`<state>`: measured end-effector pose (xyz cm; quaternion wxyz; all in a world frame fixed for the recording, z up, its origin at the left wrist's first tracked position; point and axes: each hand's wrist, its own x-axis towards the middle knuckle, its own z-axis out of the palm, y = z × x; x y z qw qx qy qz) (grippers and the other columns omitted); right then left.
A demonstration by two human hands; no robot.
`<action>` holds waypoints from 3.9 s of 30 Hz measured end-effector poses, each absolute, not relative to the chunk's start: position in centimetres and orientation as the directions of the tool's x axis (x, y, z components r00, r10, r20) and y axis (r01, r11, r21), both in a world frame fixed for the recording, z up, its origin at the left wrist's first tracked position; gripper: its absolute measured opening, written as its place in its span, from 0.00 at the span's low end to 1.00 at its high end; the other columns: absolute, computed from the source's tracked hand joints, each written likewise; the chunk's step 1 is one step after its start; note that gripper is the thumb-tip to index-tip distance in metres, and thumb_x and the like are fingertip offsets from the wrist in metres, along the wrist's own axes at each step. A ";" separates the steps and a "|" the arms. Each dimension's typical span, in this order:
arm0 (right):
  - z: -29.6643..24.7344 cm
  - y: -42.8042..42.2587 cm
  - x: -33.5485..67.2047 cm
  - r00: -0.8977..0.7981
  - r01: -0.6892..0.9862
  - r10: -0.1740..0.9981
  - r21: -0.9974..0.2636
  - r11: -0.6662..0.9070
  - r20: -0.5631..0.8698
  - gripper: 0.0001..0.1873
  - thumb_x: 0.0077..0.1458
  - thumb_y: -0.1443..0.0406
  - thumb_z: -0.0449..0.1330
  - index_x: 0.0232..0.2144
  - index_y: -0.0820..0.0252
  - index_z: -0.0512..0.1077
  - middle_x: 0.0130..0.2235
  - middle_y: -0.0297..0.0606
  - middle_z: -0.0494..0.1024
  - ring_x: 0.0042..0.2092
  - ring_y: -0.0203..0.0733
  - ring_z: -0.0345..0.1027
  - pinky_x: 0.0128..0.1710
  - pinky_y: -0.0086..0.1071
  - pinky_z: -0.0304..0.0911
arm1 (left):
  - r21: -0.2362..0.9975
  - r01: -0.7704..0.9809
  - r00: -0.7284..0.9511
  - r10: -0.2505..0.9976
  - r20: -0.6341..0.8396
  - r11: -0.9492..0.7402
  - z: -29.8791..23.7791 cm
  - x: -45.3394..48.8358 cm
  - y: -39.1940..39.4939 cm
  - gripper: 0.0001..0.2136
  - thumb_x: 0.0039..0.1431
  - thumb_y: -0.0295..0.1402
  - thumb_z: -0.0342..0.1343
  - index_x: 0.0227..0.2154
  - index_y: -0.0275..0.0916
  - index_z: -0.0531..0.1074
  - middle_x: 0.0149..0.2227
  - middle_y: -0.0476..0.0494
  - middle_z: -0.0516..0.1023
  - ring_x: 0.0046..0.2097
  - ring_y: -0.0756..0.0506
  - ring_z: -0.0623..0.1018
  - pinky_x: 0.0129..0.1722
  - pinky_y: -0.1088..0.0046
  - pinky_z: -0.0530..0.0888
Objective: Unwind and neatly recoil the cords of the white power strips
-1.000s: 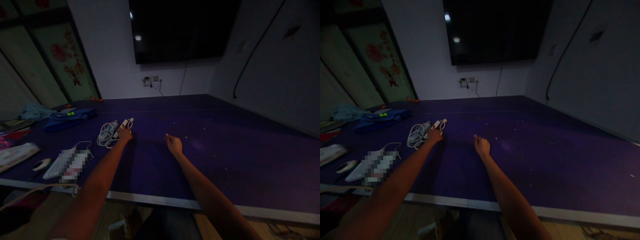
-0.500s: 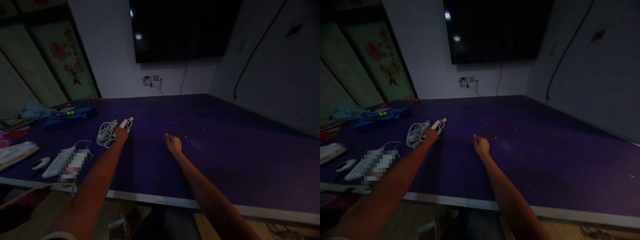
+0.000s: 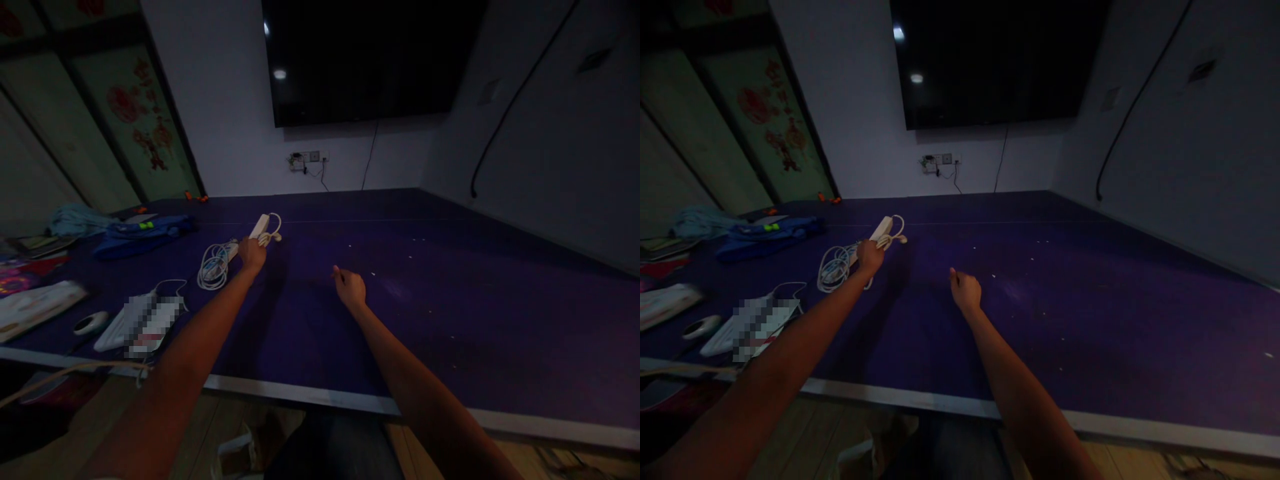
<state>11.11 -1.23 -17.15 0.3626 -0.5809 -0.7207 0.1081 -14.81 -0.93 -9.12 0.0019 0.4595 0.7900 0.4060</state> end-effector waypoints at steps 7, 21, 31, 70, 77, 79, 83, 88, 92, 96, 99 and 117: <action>-17.0 -0.6 11.6 0.069 0.542 0.934 -0.799 0.260 0.350 0.35 0.59 0.46 0.38 0.39 0.64 0.76 0.32 0.46 0.79 0.32 0.42 0.71 0.31 0.29 0.59 | 0.963 0.248 -0.591 0.771 0.237 -0.106 -5.7 -8.8 0.0 0.16 0.51 0.34 0.54 0.39 0.28 0.74 0.37 0.35 0.78 0.39 0.42 0.78 0.35 0.71 0.72; -15.6 -0.5 16.3 -0.045 -0.210 0.999 -0.978 -0.003 0.006 0.34 0.58 0.46 0.42 0.63 0.43 0.38 0.52 0.43 0.72 0.33 0.40 0.74 0.27 0.33 0.69 | 0.854 -0.519 -0.211 0.974 -0.078 -0.044 -15.5 0.7 -4.6 0.10 0.43 0.28 0.61 0.31 0.30 0.77 0.32 0.38 0.80 0.31 0.45 0.79 0.34 0.69 0.76; -16.2 -0.8 16.1 -0.121 -0.136 0.992 -0.989 -0.054 -0.037 0.30 0.60 0.50 0.42 0.61 0.53 0.51 0.55 0.47 0.68 0.35 0.39 0.74 0.28 0.31 0.70 | 0.850 -0.525 -0.177 0.970 -0.164 0.048 -17.7 0.2 -5.1 0.11 0.44 0.27 0.60 0.34 0.30 0.77 0.30 0.39 0.80 0.30 0.46 0.79 0.33 0.70 0.76; -17.0 -2.4 14.8 -0.325 0.709 0.813 -0.444 0.547 0.482 0.18 0.54 0.56 0.55 0.45 0.57 0.72 0.50 0.41 0.73 0.47 0.45 0.68 0.47 0.36 0.63 | 0.966 0.234 -0.287 0.941 0.178 -0.111 -17.8 -0.6 -5.5 0.07 0.45 0.30 0.54 0.19 0.35 0.74 0.19 0.50 0.73 0.26 0.48 0.73 0.26 0.76 0.66; -16.8 -2.5 14.9 -0.360 0.717 0.796 -0.402 0.570 0.486 0.16 0.53 0.59 0.56 0.43 0.56 0.73 0.53 0.39 0.71 0.50 0.44 0.66 0.49 0.36 0.62 | 0.890 0.376 -0.283 0.883 0.374 -0.257 -17.0 -0.9 -5.9 0.12 0.43 0.26 0.59 0.35 0.38 0.77 0.37 0.43 0.78 0.42 0.44 0.74 0.46 0.69 0.67; -16.7 -2.7 14.8 -0.363 0.727 0.801 -0.392 0.563 0.476 0.16 0.53 0.60 0.56 0.43 0.56 0.73 0.53 0.38 0.70 0.50 0.44 0.66 0.48 0.35 0.63 | 0.839 0.463 -0.278 0.852 0.444 -0.286 -16.8 -1.0 -6.0 0.13 0.43 0.28 0.61 0.36 0.38 0.76 0.40 0.41 0.77 0.45 0.43 0.73 0.49 0.67 0.65; -16.1 -3.1 14.7 -0.353 0.753 0.815 -0.377 0.539 0.460 0.16 0.52 0.61 0.57 0.44 0.55 0.74 0.52 0.38 0.71 0.48 0.42 0.68 0.45 0.32 0.63 | 0.650 0.708 -0.198 0.807 0.557 -0.275 -16.9 -1.4 -6.0 0.08 0.46 0.31 0.62 0.32 0.38 0.76 0.35 0.42 0.76 0.41 0.44 0.73 0.46 0.67 0.67; -14.9 -3.8 15.1 -0.241 0.827 0.864 -0.372 0.421 0.443 0.18 0.53 0.53 0.56 0.41 0.55 0.75 0.43 0.39 0.77 0.39 0.40 0.72 0.36 0.28 0.63 | 0.595 0.767 -0.189 0.802 0.566 -0.239 -16.9 -1.8 -6.0 0.09 0.45 0.35 0.63 0.30 0.37 0.76 0.31 0.44 0.75 0.36 0.46 0.73 0.39 0.70 0.67; -14.3 -4.2 15.3 -0.156 0.886 0.913 -0.357 0.298 0.377 0.24 0.49 0.43 0.54 0.29 0.55 0.77 0.30 0.39 0.79 0.34 0.42 0.73 0.29 0.27 0.59 | 0.571 0.793 -0.181 0.813 0.553 -0.212 -16.7 -1.9 -6.2 0.11 0.43 0.37 0.64 0.30 0.38 0.76 0.31 0.44 0.75 0.36 0.47 0.72 0.37 0.71 0.66; -14.5 -4.4 15.0 -0.223 0.904 0.922 -0.288 0.317 0.315 0.27 0.45 0.40 0.55 0.24 0.56 0.76 0.28 0.40 0.79 0.32 0.43 0.73 0.26 0.27 0.57 | 0.542 0.816 -0.156 0.826 0.542 -0.202 -16.7 -1.8 -6.2 0.09 0.43 0.32 0.63 0.31 0.38 0.76 0.31 0.45 0.74 0.36 0.47 0.72 0.36 0.72 0.65; -14.7 -4.4 14.8 -0.270 0.905 0.918 -0.248 0.344 0.291 0.25 0.48 0.43 0.55 0.23 0.56 0.76 0.27 0.39 0.79 0.32 0.43 0.73 0.26 0.28 0.56 | 0.523 0.832 -0.158 0.827 0.540 -0.184 -16.8 -1.8 -6.3 0.09 0.44 0.30 0.62 0.31 0.38 0.76 0.30 0.45 0.75 0.36 0.46 0.72 0.36 0.71 0.65; -14.4 -4.5 14.4 -0.211 0.929 0.929 -0.234 0.287 0.304 0.20 0.56 0.50 0.50 0.30 0.55 0.75 0.32 0.40 0.79 0.35 0.42 0.73 0.28 0.27 0.56 | 0.299 0.912 0.032 0.775 0.631 -0.281 -16.6 -1.6 -6.6 0.07 0.55 0.30 0.53 0.32 0.39 0.76 0.32 0.44 0.77 0.37 0.45 0.72 0.38 0.68 0.63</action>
